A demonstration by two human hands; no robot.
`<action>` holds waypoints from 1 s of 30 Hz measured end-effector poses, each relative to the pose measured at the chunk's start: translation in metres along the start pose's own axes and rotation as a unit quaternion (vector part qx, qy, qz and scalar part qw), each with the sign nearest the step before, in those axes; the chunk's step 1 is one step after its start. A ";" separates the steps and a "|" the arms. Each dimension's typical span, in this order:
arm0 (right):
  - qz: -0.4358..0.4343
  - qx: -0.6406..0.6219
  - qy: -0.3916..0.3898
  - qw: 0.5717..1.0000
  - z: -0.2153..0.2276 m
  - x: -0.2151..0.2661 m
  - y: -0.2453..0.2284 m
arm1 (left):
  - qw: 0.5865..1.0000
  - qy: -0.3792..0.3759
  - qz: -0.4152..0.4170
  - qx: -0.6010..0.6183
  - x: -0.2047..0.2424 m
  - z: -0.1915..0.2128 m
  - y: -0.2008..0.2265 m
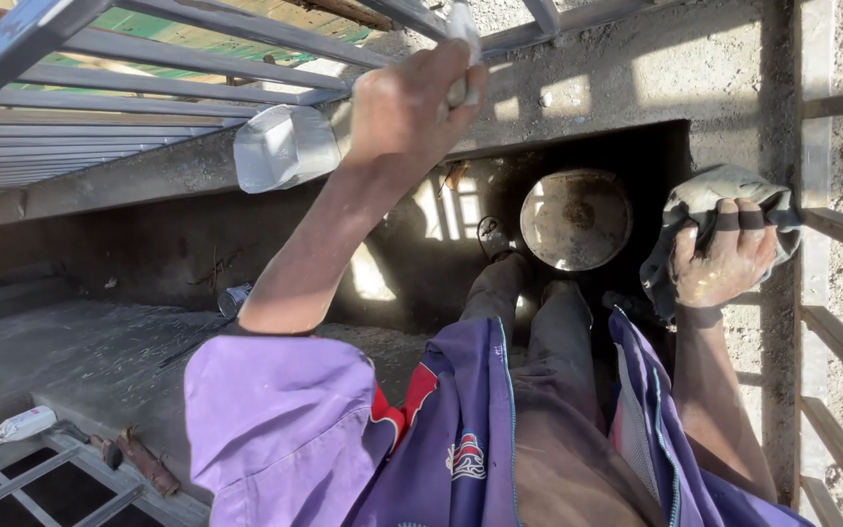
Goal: Painting a metal railing with a brush and a small container of paint
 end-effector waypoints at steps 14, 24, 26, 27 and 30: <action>0.016 -0.025 -0.007 1.000 0.003 -0.002 -0.005 | 1.000 0.028 0.014 -0.001 -0.003 -0.003 -0.040; 0.005 -0.006 -0.021 1.000 0.004 -0.005 -0.005 | 0.991 0.028 -0.016 0.132 0.009 -0.154 -0.100; 0.013 -0.018 -0.019 1.000 0.003 -0.008 -0.007 | 0.999 0.037 -0.014 0.001 0.004 -0.140 -0.100; 0.011 -0.018 -0.020 1.000 0.006 -0.006 -0.008 | 0.999 0.036 -0.015 0.001 0.001 -0.127 -0.090; 0.017 -0.015 -0.014 1.000 0.007 -0.009 -0.010 | 0.998 0.037 0.002 0.058 -0.008 -0.118 -0.083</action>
Point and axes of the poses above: each hand's wrist, its own x-axis away from the middle knuckle, its own z-axis out of the back of the hand, y = z × x, the point moved 10 cm from there along -x, towards the middle knuckle, and after that the axes turned 1 degree about y, right-handed, at the moved point
